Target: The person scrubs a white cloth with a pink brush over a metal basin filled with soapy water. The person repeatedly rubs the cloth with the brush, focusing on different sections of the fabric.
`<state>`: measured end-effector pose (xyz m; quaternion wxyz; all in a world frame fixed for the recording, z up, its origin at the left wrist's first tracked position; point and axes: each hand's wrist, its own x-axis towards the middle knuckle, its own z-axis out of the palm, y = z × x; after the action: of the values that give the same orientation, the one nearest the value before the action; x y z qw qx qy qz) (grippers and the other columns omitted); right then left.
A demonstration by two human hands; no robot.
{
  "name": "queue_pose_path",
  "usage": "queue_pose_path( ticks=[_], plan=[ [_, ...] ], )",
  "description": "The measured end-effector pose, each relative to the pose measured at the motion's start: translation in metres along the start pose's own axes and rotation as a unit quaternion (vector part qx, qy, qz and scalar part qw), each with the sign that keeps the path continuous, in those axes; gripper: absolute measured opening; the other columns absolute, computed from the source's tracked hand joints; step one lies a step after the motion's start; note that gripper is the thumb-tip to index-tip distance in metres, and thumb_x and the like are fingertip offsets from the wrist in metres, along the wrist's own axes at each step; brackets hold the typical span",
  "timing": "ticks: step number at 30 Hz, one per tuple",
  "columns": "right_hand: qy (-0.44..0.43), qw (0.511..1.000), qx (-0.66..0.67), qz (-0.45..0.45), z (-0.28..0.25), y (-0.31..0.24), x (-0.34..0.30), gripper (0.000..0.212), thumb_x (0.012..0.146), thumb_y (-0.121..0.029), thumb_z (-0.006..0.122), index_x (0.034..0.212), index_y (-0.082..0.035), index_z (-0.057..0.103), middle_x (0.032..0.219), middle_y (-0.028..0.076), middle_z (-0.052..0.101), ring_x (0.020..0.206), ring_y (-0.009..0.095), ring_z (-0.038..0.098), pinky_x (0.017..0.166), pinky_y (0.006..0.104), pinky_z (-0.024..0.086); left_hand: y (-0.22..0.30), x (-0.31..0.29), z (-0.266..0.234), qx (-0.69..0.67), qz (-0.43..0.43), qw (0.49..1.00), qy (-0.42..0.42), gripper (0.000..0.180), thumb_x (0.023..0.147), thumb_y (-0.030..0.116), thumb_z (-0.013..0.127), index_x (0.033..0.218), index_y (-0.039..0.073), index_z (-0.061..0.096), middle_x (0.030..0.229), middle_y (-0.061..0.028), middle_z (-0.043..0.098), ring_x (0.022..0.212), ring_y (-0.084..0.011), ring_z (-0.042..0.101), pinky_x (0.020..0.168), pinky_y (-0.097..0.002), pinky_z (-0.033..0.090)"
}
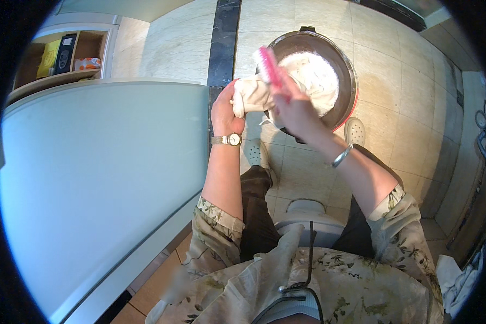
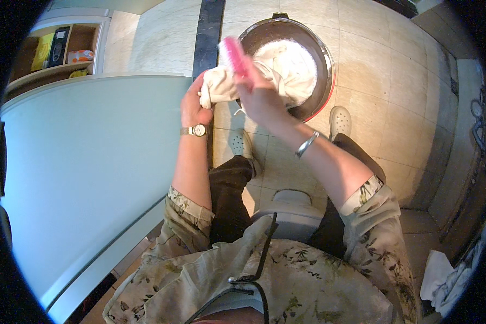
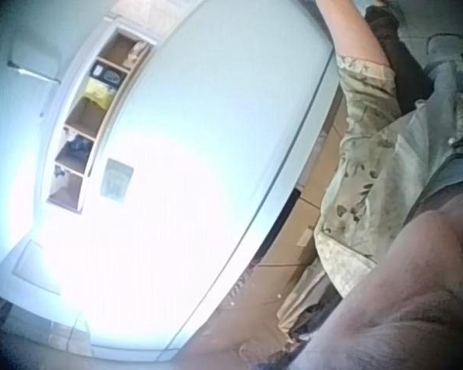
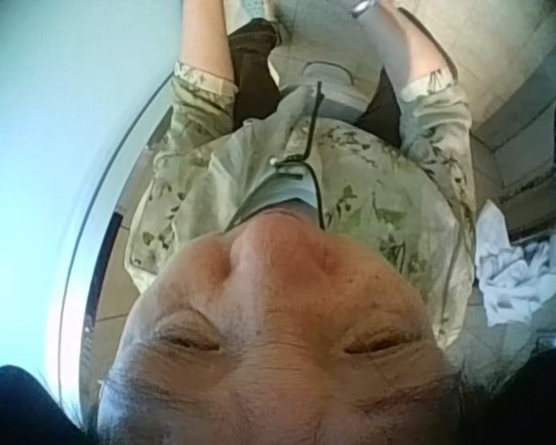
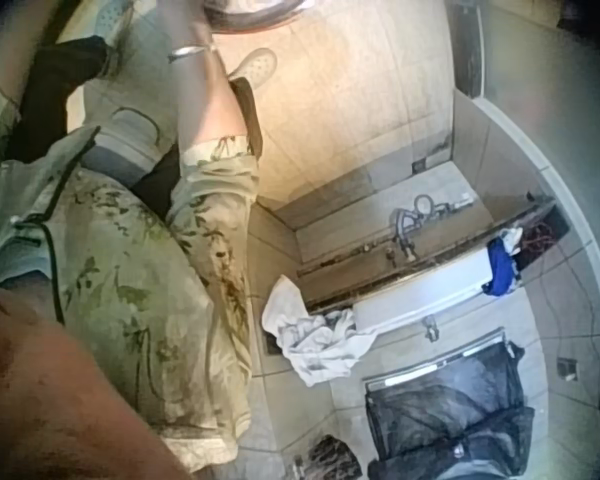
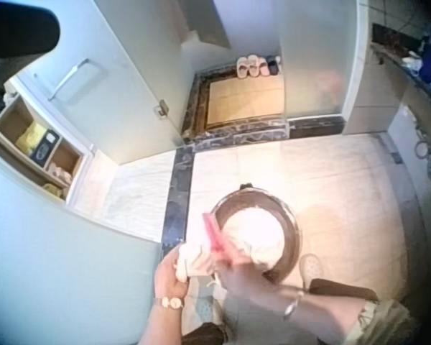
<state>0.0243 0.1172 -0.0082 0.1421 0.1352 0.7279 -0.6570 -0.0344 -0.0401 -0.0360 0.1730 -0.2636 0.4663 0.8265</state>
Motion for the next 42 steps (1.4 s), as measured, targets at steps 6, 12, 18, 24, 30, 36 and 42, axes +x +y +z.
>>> queue_pose_path(
  ticks=[6, 12, 18, 24, 30, 36, 42],
  plan=[
    [-0.026, 0.986, -0.148, -0.072, 0.019, 0.003, -0.019, 0.041, 0.093, -0.024, 0.043, 0.133, -0.018, 0.038, 0.070, 0.019, 0.057, 0.063, 0.029, 0.059, 0.057, 0.0389, 0.043, -0.008, 0.005, -0.004, -0.104, -0.048, 0.993, -0.007, 0.025, 0.091, 0.017, 0.045, 0.105, -0.002, 0.055, 0.097, -0.0102, 0.062, 0.085, -0.0228, 0.062, 0.074, -0.0347, 0.051],
    [0.008, 0.974, -0.109, -0.199, 0.050, 0.030, -0.044, 0.042, 0.093, -0.027, 0.039, 0.130, -0.008, 0.040, 0.073, 0.023, 0.058, 0.066, 0.030, 0.060, 0.061, 0.0416, 0.046, -0.001, 0.003, -0.017, -0.107, -0.096, 0.989, 0.018, 0.025, 0.091, 0.020, 0.047, 0.099, -0.001, 0.056, 0.091, -0.0131, 0.063, 0.080, -0.0234, 0.062, 0.071, -0.0353, 0.051],
    [0.081, 0.983, -0.107, -0.122, 0.026, 0.067, 0.006, 0.045, 0.090, -0.016, 0.047, 0.133, -0.011, 0.036, 0.080, 0.023, 0.057, 0.051, 0.026, 0.057, 0.049, 0.0396, 0.046, -0.008, 0.006, 0.009, -0.075, -0.115, 0.991, -0.004, 0.019, 0.083, 0.011, 0.054, 0.094, -0.003, 0.054, 0.091, -0.0136, 0.062, 0.082, -0.0263, 0.061, 0.074, -0.0370, 0.050],
    [0.054, 0.978, -0.136, -0.148, 0.043, 0.051, -0.020, 0.049, 0.092, -0.016, 0.044, 0.138, -0.014, 0.027, 0.074, 0.016, 0.058, 0.049, 0.019, 0.056, 0.046, 0.0339, 0.046, -0.006, -0.002, -0.011, -0.123, -0.005, 0.984, -0.132, 0.007, 0.074, -0.002, 0.050, 0.072, 0.005, 0.049, 0.079, -0.0106, 0.055, 0.076, -0.0251, 0.059, 0.071, -0.0352, 0.050],
    [0.030, 0.931, 0.362, 0.040, -0.008, 0.030, 0.022, 0.047, 0.088, -0.008, 0.049, 0.133, -0.006, 0.033, 0.086, 0.005, 0.057, 0.067, 0.012, 0.058, 0.052, 0.0247, 0.047, -0.009, -0.022, 0.011, -0.114, -0.113, 0.954, -0.253, 0.015, 0.072, -0.001, 0.051, 0.081, 0.007, 0.045, 0.084, -0.0089, 0.052, 0.078, -0.0217, 0.056, 0.071, -0.0335, 0.049],
    [0.044, 0.871, 0.486, -0.056, -0.020, 0.000, 0.016, 0.053, 0.082, 0.003, 0.053, 0.131, -0.005, 0.034, 0.089, 0.005, 0.059, 0.069, 0.011, 0.057, 0.055, 0.0227, 0.047, -0.012, -0.022, 0.024, 0.028, -0.083, 0.983, -0.161, 0.039, 0.083, 0.012, 0.049, 0.120, 0.003, 0.045, 0.112, -0.0146, 0.054, 0.102, -0.0269, 0.054, 0.086, -0.0370, 0.046],
    [-0.017, 0.999, -0.002, -0.031, 0.010, -0.007, -0.002, 0.061, 0.081, -0.002, 0.056, 0.136, -0.006, 0.029, 0.089, 0.012, 0.059, 0.066, 0.015, 0.058, 0.054, 0.0251, 0.047, -0.011, -0.018, 0.024, -0.073, -0.146, 0.981, -0.107, 0.041, 0.091, 0.035, 0.044, 0.117, 0.003, 0.047, 0.111, -0.0138, 0.056, 0.098, -0.0275, 0.056, 0.085, -0.0394, 0.046]
  ],
)
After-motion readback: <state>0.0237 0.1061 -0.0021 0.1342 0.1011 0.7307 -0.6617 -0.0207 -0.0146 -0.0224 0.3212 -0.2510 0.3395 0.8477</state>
